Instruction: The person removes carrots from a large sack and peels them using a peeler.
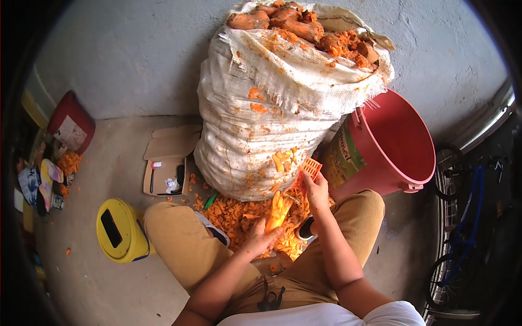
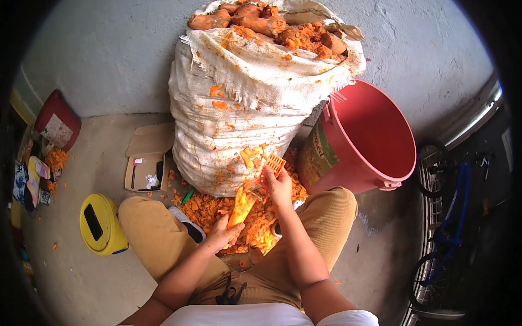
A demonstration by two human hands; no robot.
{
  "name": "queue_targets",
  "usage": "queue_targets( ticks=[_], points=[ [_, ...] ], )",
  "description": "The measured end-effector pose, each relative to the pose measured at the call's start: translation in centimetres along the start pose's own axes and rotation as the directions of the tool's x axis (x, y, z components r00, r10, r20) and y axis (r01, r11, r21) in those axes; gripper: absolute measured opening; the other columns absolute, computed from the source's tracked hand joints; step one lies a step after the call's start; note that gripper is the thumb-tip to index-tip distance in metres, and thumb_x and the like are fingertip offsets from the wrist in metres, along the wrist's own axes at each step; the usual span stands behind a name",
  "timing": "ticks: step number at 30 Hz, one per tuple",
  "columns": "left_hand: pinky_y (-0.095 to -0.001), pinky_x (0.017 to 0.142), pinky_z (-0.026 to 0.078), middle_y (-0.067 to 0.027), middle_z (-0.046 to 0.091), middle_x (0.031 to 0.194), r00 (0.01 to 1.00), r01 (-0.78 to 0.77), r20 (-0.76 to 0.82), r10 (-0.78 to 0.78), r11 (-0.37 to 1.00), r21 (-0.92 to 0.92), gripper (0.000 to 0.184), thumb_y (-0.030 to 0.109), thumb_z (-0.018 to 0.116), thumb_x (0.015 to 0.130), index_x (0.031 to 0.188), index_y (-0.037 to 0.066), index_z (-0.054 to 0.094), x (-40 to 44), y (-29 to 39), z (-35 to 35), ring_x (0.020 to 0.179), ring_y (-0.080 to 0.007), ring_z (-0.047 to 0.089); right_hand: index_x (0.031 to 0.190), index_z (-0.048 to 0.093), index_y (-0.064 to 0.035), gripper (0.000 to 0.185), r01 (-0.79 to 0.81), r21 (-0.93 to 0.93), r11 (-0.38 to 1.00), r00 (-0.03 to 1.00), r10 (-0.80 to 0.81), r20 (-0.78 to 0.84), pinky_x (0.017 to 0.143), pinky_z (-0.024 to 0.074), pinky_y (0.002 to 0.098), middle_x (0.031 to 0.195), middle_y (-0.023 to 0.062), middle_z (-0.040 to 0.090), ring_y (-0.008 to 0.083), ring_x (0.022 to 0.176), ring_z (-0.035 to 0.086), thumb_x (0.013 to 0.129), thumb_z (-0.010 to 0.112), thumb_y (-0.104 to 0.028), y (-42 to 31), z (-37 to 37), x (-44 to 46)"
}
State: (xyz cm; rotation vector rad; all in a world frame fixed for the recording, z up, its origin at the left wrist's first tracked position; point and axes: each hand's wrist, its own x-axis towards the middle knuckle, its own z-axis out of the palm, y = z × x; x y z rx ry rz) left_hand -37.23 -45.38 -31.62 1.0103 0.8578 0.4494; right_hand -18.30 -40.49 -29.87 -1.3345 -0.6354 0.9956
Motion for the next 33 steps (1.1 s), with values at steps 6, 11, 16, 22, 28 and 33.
queue_targets(
  ticks=[6, 11, 16, 22, 28, 33],
  points=[
    [-0.0189, 0.04, 0.036, -0.0002, 0.046, 0.06, 0.999, 0.006, -0.032, -0.007, 1.0, -0.017, 0.027, 0.02, 0.054, 0.083, 0.099, 0.002, 0.042, -0.2, 1.1, 0.2, 0.043, -0.0057, 0.042, 0.095, 0.052, -0.0008, 0.019, 0.041, -0.09, 0.995, 0.975, -0.02, 0.222, 0.056, 0.0433, 0.0214, 0.076, 0.0015, 0.055, 0.0067, 0.065, 0.051, 0.084, 0.053, -0.016, -1.3, 0.3, -1.4],
    [-0.0182, 0.039, 0.035, 0.0, 0.046, 0.061, 1.0, 0.018, -0.02, -0.017, 1.0, 0.009, 0.027, 0.021, 0.054, 0.082, 0.097, 0.002, 0.043, -0.1, 0.3, -0.2, 0.042, -0.0047, 0.041, 0.095, 0.052, 0.0007, 0.02, 0.28, -0.255, 0.925, 0.96, -0.273, 0.064, 0.054, 0.0447, 0.022, 0.074, 0.0039, 0.058, 0.007, 0.065, 0.054, 0.082, 0.055, -0.014, -1.4, 0.6, -0.8],
    [-0.0175, 0.038, 0.034, -0.0002, 0.046, 0.062, 0.999, 0.013, -0.032, -0.013, 1.0, -0.018, 0.028, 0.023, 0.056, 0.081, 0.096, 0.003, 0.044, -0.1, 0.0, -0.3, 0.042, -0.0041, 0.04, 0.096, 0.051, 0.0008, 0.018, 0.198, -0.118, 0.973, 0.98, -0.2, -0.002, 0.055, 0.047, 0.0221, 0.075, 0.0027, 0.055, 0.0073, 0.064, 0.054, 0.085, 0.051, -0.014, -1.7, -0.9, 0.1],
    [-0.0178, 0.038, 0.035, 0.0, 0.044, 0.061, 1.0, -0.009, -0.021, 0.009, 1.0, -0.022, 0.027, 0.022, 0.055, 0.082, 0.097, 0.004, 0.044, -0.2, 0.1, -0.4, 0.042, -0.0046, 0.04, 0.096, 0.053, -0.0001, 0.021, 0.265, -0.382, 0.885, 0.962, -0.272, 0.038, 0.053, 0.0433, 0.0221, 0.073, 0.0035, 0.058, 0.0066, 0.06, 0.052, 0.083, 0.053, -0.017, 1.3, -0.5, 0.4],
    [-0.0192, 0.037, 0.035, -0.0012, 0.045, 0.062, 0.996, -0.015, -0.089, 0.009, 0.998, -0.061, 0.022, 0.019, 0.055, 0.081, 0.093, 0.005, 0.043, -1.6, 1.1, -0.8, 0.042, -0.0064, 0.041, 0.093, 0.053, 0.0007, 0.018, 0.052, -0.004, 0.999, 0.992, -0.053, -0.119, 0.057, 0.0461, 0.0223, 0.076, 0.0018, 0.056, 0.0073, 0.063, 0.052, 0.085, 0.05, -0.016, 0.0, -1.6, 1.9],
    [-0.0198, 0.036, 0.034, -0.0015, 0.045, 0.063, 0.98, -0.034, -0.2, -0.006, 0.98, -0.194, 0.026, 0.018, 0.055, 0.081, 0.101, 0.007, 0.041, -3.3, 0.3, -2.7, 0.041, -0.0067, 0.04, 0.091, 0.057, 0.0018, 0.028, 0.06, -0.431, 0.9, 0.98, 0.029, 0.199, 0.059, 0.0433, 0.0267, 0.075, 0.0027, 0.058, 0.0106, 0.063, 0.053, 0.084, 0.052, -0.025, 5.5, -0.2, 2.5]
  ],
)
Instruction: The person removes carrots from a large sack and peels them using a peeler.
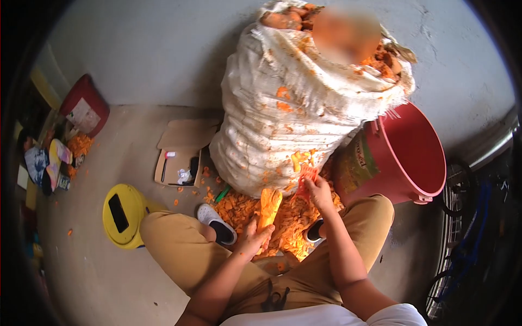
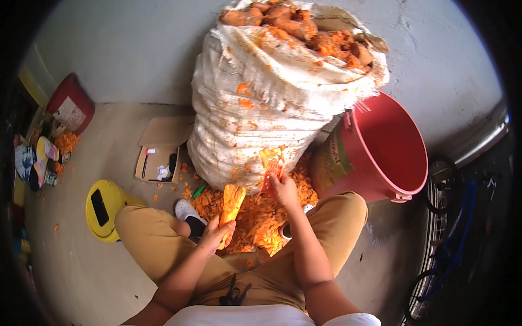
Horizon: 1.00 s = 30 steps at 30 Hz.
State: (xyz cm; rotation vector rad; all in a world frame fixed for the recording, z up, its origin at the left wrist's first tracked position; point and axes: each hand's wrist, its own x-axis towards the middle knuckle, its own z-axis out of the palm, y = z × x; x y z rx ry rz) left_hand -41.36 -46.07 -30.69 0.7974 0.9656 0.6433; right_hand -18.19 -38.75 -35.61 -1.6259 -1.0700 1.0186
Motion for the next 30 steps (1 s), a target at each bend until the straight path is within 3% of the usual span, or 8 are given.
queue_targets(
  ticks=[2, 8, 11, 15, 18, 26, 27, 30],
  points=[
    [-0.0214, 0.037, 0.036, -0.0031, 0.047, 0.064, 0.998, -0.007, -0.056, 0.001, 0.995, -0.096, 0.02, 0.018, 0.058, 0.079, 0.086, 0.005, 0.044, -1.2, 1.1, 0.0, 0.041, -0.0084, 0.042, 0.089, 0.058, 0.0012, 0.03, -0.121, -0.243, 0.962, 0.953, 0.181, 0.243, 0.058, 0.043, 0.028, 0.073, 0.0015, 0.058, 0.0113, 0.062, 0.052, 0.083, 0.053, -0.027, -2.4, 1.9, -1.5],
    [-0.0246, 0.067, 0.042, -0.0061, 0.049, 0.087, 0.932, -0.295, -0.189, 0.31, 0.95, 0.104, 0.038, 0.018, 0.058, 0.079, 0.11, 0.005, 0.043, -0.9, -0.5, -2.0, 0.076, -0.0164, 0.051, 0.087, 0.058, 0.0003, 0.029, -0.185, -0.019, 0.983, 0.73, 0.15, 0.667, 0.053, 0.0396, 0.0243, 0.072, 0.0003, 0.057, 0.0089, 0.06, 0.049, 0.084, 0.053, -0.028, -4.2, 6.3, -3.3],
    [-0.0335, 0.079, 0.036, -0.0119, 0.046, 0.095, 0.843, -0.347, -0.256, 0.473, 0.842, 0.413, 0.037, 0.024, 0.061, 0.076, 0.104, 0.003, 0.048, -1.1, 0.8, -2.4, 0.091, -0.0229, 0.046, 0.087, 0.058, -0.0008, 0.027, -0.127, -0.172, 0.977, 0.695, 0.211, 0.687, 0.052, 0.0404, 0.0227, 0.071, 0.0, 0.057, 0.0062, 0.059, 0.048, 0.084, 0.052, -0.027, -7.1, 6.8, -3.7],
    [-0.0323, 0.085, 0.034, -0.0113, 0.04, 0.102, 0.869, -0.365, -0.232, 0.438, 0.882, 0.297, 0.04, 0.025, 0.061, 0.077, 0.106, 0.002, 0.045, -0.6, -0.5, -2.4, 0.098, -0.0223, 0.041, 0.094, 0.055, -0.0013, 0.026, -0.25, -0.157, 0.955, 0.589, 0.279, 0.759, 0.051, 0.0409, 0.0202, 0.07, 0.0008, 0.057, 0.0059, 0.057, 0.05, 0.085, 0.049, -0.025, -8.0, 7.5, -3.6],
    [-0.0308, 0.085, 0.034, -0.01, 0.04, 0.103, 0.945, -0.309, -0.174, 0.278, 0.934, -0.182, 0.041, 0.024, 0.06, 0.078, 0.108, 0.002, 0.042, -0.3, -0.4, -2.0, 0.099, -0.0192, 0.041, 0.092, 0.054, 0.0004, 0.028, -0.481, -0.012, 0.876, 0.537, 0.305, 0.787, 0.052, 0.0423, 0.0208, 0.069, 0.0031, 0.056, 0.0087, 0.057, 0.052, 0.085, 0.048, -0.026, -6.8, 7.9, -2.8],
    [-0.0282, 0.084, 0.035, -0.008, 0.044, 0.101, 0.956, -0.225, -0.195, 0.219, 0.974, -0.011, 0.042, 0.02, 0.058, 0.08, 0.111, 0.0, 0.039, -0.5, 1.4, -2.5, 0.096, -0.0148, 0.043, 0.101, 0.051, 0.0013, 0.031, -0.732, 0.193, 0.654, 0.514, 0.344, 0.786, 0.065, 0.0477, 0.0265, 0.084, 0.0088, 0.058, 0.0152, 0.073, 0.057, 0.084, 0.049, -0.024, 1.2, 10.5, -0.4],
    [-0.0282, 0.083, 0.035, -0.008, 0.044, 0.101, 0.958, -0.218, -0.18, 0.225, 0.974, 0.057, 0.042, 0.02, 0.058, 0.08, 0.111, 0.0, 0.039, -0.5, 1.8, -2.6, 0.096, -0.0146, 0.043, 0.105, 0.05, 0.0013, 0.031, -0.863, 0.199, 0.465, 0.388, 0.356, 0.85, 0.07, 0.0472, 0.0267, 0.091, 0.0101, 0.058, 0.0162, 0.082, 0.056, 0.084, 0.051, -0.021, 1.2, 11.1, 0.0],
    [-0.027, 0.079, 0.037, -0.0079, 0.043, 0.099, 0.96, -0.21, -0.192, 0.203, 0.977, -0.019, 0.042, 0.018, 0.058, 0.079, 0.111, 0.0, 0.038, -1.1, 3.4, -2.2, 0.092, -0.0135, 0.044, 0.103, 0.051, 0.0005, 0.029, -0.696, 0.009, 0.718, 0.293, 0.273, 0.916, 0.071, 0.0454, 0.0247, 0.089, 0.0095, 0.058, 0.0168, 0.081, 0.055, 0.085, 0.048, -0.022, 5.0, 12.6, -0.4]
  ],
)
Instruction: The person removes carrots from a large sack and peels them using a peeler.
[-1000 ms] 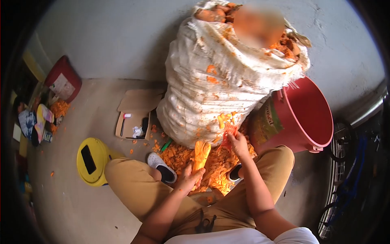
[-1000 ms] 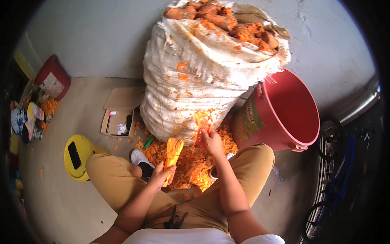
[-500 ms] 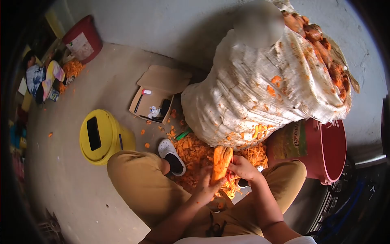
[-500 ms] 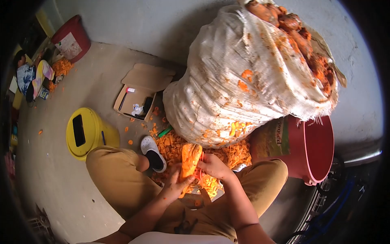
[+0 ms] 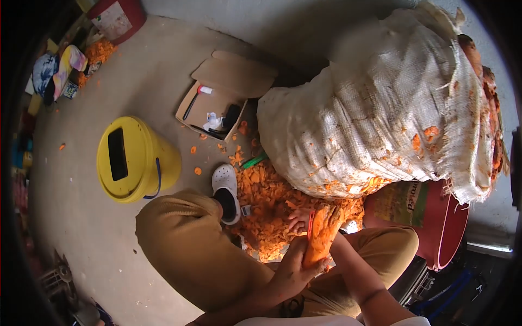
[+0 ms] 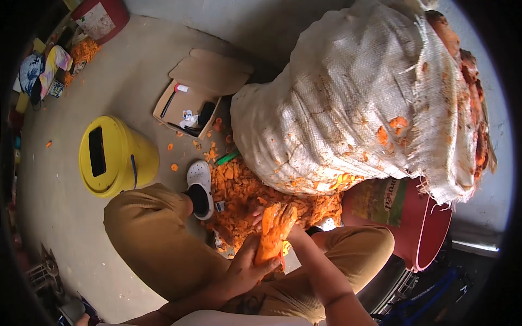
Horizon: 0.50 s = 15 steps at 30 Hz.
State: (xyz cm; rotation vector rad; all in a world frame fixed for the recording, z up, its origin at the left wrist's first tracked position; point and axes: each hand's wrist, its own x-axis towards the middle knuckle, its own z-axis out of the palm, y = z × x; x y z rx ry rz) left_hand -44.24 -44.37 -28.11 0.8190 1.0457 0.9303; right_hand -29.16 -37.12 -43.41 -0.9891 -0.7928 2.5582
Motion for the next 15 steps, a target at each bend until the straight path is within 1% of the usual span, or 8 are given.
queue_targets(
  ticks=[1, 3, 5, 8, 10, 11, 13, 15],
  points=[
    [-0.0265, 0.078, 0.037, -0.0078, 0.043, 0.098, 1.0, 0.014, -0.016, -0.014, 1.0, -0.003, 0.042, 0.018, 0.058, 0.079, 0.111, 0.0, 0.038, 0.0, 0.4, 0.0, 0.092, -0.0132, 0.044, 0.102, 0.051, -0.0001, 0.028, -0.071, -0.152, 0.986, 0.997, 0.067, -0.031, 0.071, 0.0448, 0.0244, 0.087, 0.0092, 0.058, 0.0171, 0.08, 0.055, 0.085, 0.046, -0.023, 0.6, 0.0, 0.8],
    [-0.0258, 0.077, 0.037, -0.0076, 0.043, 0.098, 0.998, 0.029, -0.053, -0.029, 1.0, 0.0, 0.042, 0.017, 0.059, 0.079, 0.111, 0.0, 0.038, 0.3, 0.4, -0.2, 0.091, -0.0127, 0.044, 0.098, 0.052, -0.002, 0.025, -0.385, -0.494, 0.78, 0.916, 0.256, -0.31, 0.07, 0.0436, 0.0235, 0.084, 0.0081, 0.057, 0.0177, 0.079, 0.054, 0.087, 0.043, -0.022, 1.1, 0.9, 3.1],
    [-0.0254, 0.077, 0.037, -0.0073, 0.043, 0.098, 0.994, 0.034, -0.1, -0.032, 0.999, 0.015, 0.042, 0.016, 0.059, 0.078, 0.111, 0.0, 0.038, 0.5, 0.0, -0.6, 0.09, -0.0123, 0.044, 0.096, 0.053, -0.0023, 0.028, -0.4, -0.714, 0.575, 0.914, 0.192, -0.357, 0.067, 0.0429, 0.027, 0.081, 0.0078, 0.058, 0.0184, 0.076, 0.055, 0.085, 0.043, -0.026, 2.3, -0.1, 5.9],
    [-0.0277, 0.074, 0.041, -0.0104, 0.042, 0.094, 0.959, 0.172, -0.181, -0.219, 0.955, -0.242, 0.041, 0.015, 0.062, 0.076, 0.106, -0.002, 0.04, 1.1, 2.2, -0.8, 0.086, -0.016, 0.047, 0.086, 0.056, -0.0008, 0.033, -0.406, -0.872, 0.273, 0.913, 0.149, -0.379, 0.065, 0.0422, 0.0348, 0.075, 0.0098, 0.059, 0.0245, 0.075, 0.056, 0.083, 0.041, -0.03, 5.2, -3.4, 11.2],
    [-0.0264, 0.072, 0.042, -0.0095, 0.045, 0.093, 0.949, 0.073, -0.298, -0.106, 0.99, -0.122, 0.041, 0.015, 0.061, 0.077, 0.106, -0.001, 0.038, 1.2, 0.4, -1.0, 0.084, -0.015, 0.049, 0.082, 0.058, -0.001, 0.035, -0.148, -0.985, 0.092, 0.988, 0.053, -0.144, 0.067, 0.0426, 0.0375, 0.078, 0.0131, 0.059, 0.0292, 0.076, 0.055, 0.083, 0.04, -0.03, 2.8, -2.5, 12.9],
    [-0.0258, 0.071, 0.043, -0.009, 0.046, 0.092, 0.935, 0.03, -0.351, -0.047, 0.998, -0.055, 0.041, 0.015, 0.061, 0.077, 0.107, -0.001, 0.038, 1.2, -0.5, -1.1, 0.084, -0.0145, 0.05, 0.088, 0.057, -0.0009, 0.035, -0.156, -0.987, 0.028, 0.975, 0.163, -0.149, 0.069, 0.0428, 0.0388, 0.081, 0.0147, 0.059, 0.0305, 0.076, 0.055, 0.084, 0.039, -0.031, 2.7, -3.1, 14.8],
    [-0.0271, 0.077, 0.042, -0.0084, 0.044, 0.099, 0.913, 0.108, -0.336, -0.231, 0.932, -0.347, 0.042, 0.009, 0.058, 0.077, 0.112, 0.003, 0.036, 1.3, 0.0, -1.4, 0.09, -0.0138, 0.048, 0.1, 0.052, -0.0015, 0.033, -0.25, -0.966, 0.059, 0.947, 0.222, -0.232, 0.071, 0.0444, 0.0399, 0.091, 0.0171, 0.055, 0.0311, 0.08, 0.055, 0.084, 0.039, -0.027, 2.2, -3.2, 17.6],
    [-0.0283, 0.078, 0.044, -0.0077, 0.045, 0.101, 0.869, 0.089, -0.373, -0.325, 0.844, -0.529, 0.043, 0.005, 0.055, 0.078, 0.115, 0.006, 0.033, 2.1, 1.4, -1.3, 0.089, -0.0136, 0.05, 0.112, 0.043, -0.0029, 0.032, -0.413, -0.874, 0.257, 0.91, 0.145, -0.388, 0.072, 0.047, 0.0394, 0.107, 0.0188, 0.046, 0.0298, 0.09, 0.053, 0.084, 0.041, -0.019, 1.5, -2.7, 19.8]
  ],
)
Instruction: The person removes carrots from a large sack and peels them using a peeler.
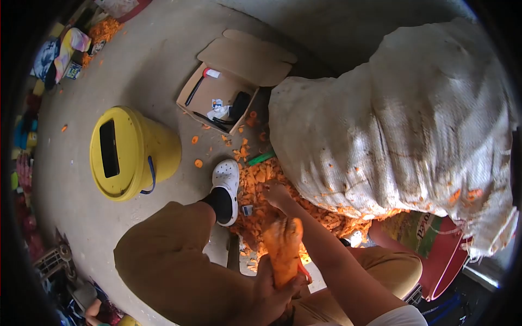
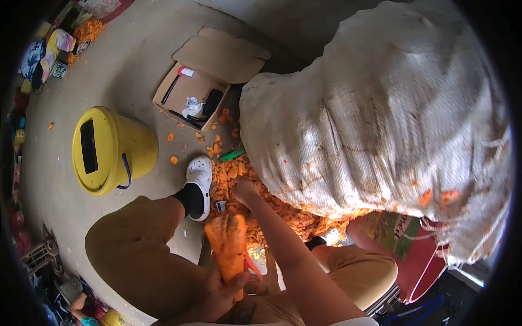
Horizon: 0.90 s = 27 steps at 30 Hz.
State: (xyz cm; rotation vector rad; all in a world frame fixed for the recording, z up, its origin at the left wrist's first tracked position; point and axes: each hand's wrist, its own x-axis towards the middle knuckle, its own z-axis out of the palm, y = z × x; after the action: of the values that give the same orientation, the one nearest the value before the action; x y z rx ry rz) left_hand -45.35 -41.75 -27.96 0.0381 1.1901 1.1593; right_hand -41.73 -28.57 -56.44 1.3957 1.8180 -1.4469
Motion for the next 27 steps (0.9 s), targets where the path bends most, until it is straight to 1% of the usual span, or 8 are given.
queue_targets(
  ticks=[4, 7, 10, 13, 16, 19, 22, 27],
  points=[
    [-0.0261, 0.074, 0.043, -0.0061, 0.049, 0.094, 0.973, 0.067, -0.231, -0.028, 0.984, 0.162, 0.041, 0.009, 0.057, 0.078, 0.113, 0.003, 0.035, 1.1, -1.5, -1.8, 0.081, -0.0113, 0.05, 0.128, 0.023, -0.0071, 0.048, -0.136, 0.11, 0.985, 0.989, 0.141, -0.042, 0.079, 0.0463, 0.0401, 0.129, 0.0167, 0.025, 0.0325, 0.107, 0.043, 0.084, 0.039, -0.018, -1.7, -0.4, 5.2],
    [-0.0188, 0.062, 0.038, -0.0032, 0.049, 0.09, 0.915, -0.01, -0.38, 0.134, 0.95, 0.311, 0.04, 0.009, 0.064, 0.073, 0.107, 0.003, 0.044, 1.7, -6.3, -4.0, 0.073, -0.0102, 0.046, 0.127, 0.026, -0.0072, 0.048, -0.016, 0.023, 1.0, 0.919, 0.024, -0.393, 0.071, 0.0503, 0.0378, 0.124, 0.0205, 0.031, 0.031, 0.107, 0.044, 0.082, 0.041, -0.011, -1.6, 1.0, 9.1],
    [-0.0201, 0.063, 0.038, -0.0039, 0.049, 0.091, 0.944, 0.041, -0.331, -0.014, 0.996, 0.074, 0.036, 0.008, 0.063, 0.074, 0.105, 0.004, 0.045, 2.4, -2.6, -2.5, 0.073, -0.0097, 0.046, 0.128, 0.024, -0.011, 0.048, -0.158, -0.174, 0.972, 0.986, 0.145, -0.084, 0.077, 0.0495, 0.0353, 0.134, 0.0107, 0.013, 0.0304, 0.114, 0.036, 0.082, 0.038, -0.008, -4.4, -1.9, 8.2],
    [-0.0204, 0.061, 0.038, -0.0024, 0.05, 0.087, 0.924, -0.038, -0.381, 0.041, 0.999, 0.015, 0.035, 0.008, 0.063, 0.074, 0.104, 0.005, 0.045, 3.2, -3.1, -2.5, 0.07, -0.0091, 0.046, 0.129, 0.023, -0.0138, 0.049, -0.117, -0.344, 0.932, 0.987, 0.071, -0.144, 0.08, 0.0486, 0.0347, 0.133, 0.0048, 0.016, 0.0293, 0.115, 0.034, 0.084, 0.04, -0.012, -2.8, -0.3, 9.2],
    [-0.0204, 0.06, 0.038, -0.0012, 0.05, 0.084, 0.919, -0.002, -0.391, 0.049, 0.993, 0.119, 0.033, 0.011, 0.062, 0.076, 0.103, 0.005, 0.045, 3.2, -3.8, -3.0, 0.069, -0.0089, 0.046, 0.129, 0.023, -0.0134, 0.05, -0.106, -0.361, 0.927, 0.993, 0.084, -0.077, 0.079, 0.0491, 0.0344, 0.131, 0.0045, 0.02, 0.028, 0.117, 0.03, 0.084, 0.043, -0.017, -1.3, 0.9, 9.4],
    [-0.0202, 0.061, 0.039, -0.0005, 0.05, 0.083, 0.946, 0.056, -0.325, 0.023, 0.971, 0.233, 0.031, 0.014, 0.06, 0.078, 0.103, 0.005, 0.045, 3.2, -3.1, -3.0, 0.07, -0.0085, 0.046, 0.126, 0.029, -0.0087, 0.048, -0.107, -0.325, 0.94, 0.976, 0.036, -0.217, 0.077, 0.0486, 0.0371, 0.132, 0.0075, 0.018, 0.029, 0.104, 0.045, 0.082, 0.048, -0.016, -0.6, 2.0, 8.5],
    [-0.0201, 0.061, 0.04, -0.0009, 0.05, 0.083, 0.966, 0.084, -0.255, -0.044, 0.986, 0.147, 0.03, 0.017, 0.059, 0.079, 0.103, 0.005, 0.045, 2.8, -1.6, -2.0, 0.07, -0.0083, 0.047, 0.123, 0.031, -0.0073, 0.046, -0.134, -0.285, 0.949, 0.99, 0.117, -0.076, 0.073, 0.0497, 0.036, 0.132, 0.0097, 0.018, 0.0285, 0.093, 0.052, 0.081, 0.049, -0.014, 0.1, 1.8, 8.0],
    [-0.0201, 0.062, 0.041, -0.0014, 0.051, 0.085, 0.963, 0.145, -0.245, -0.116, 0.984, 0.104, 0.034, 0.021, 0.06, 0.079, 0.105, 0.006, 0.044, 1.6, -1.1, -0.7, 0.072, -0.0077, 0.048, 0.12, 0.032, -0.0027, 0.045, -0.052, -0.186, 0.981, 0.982, 0.017, -0.187, 0.072, 0.0486, 0.0362, 0.125, 0.0188, 0.024, 0.0325, 0.092, 0.052, 0.08, 0.049, -0.011, 1.7, 1.8, 3.7]
  ],
)
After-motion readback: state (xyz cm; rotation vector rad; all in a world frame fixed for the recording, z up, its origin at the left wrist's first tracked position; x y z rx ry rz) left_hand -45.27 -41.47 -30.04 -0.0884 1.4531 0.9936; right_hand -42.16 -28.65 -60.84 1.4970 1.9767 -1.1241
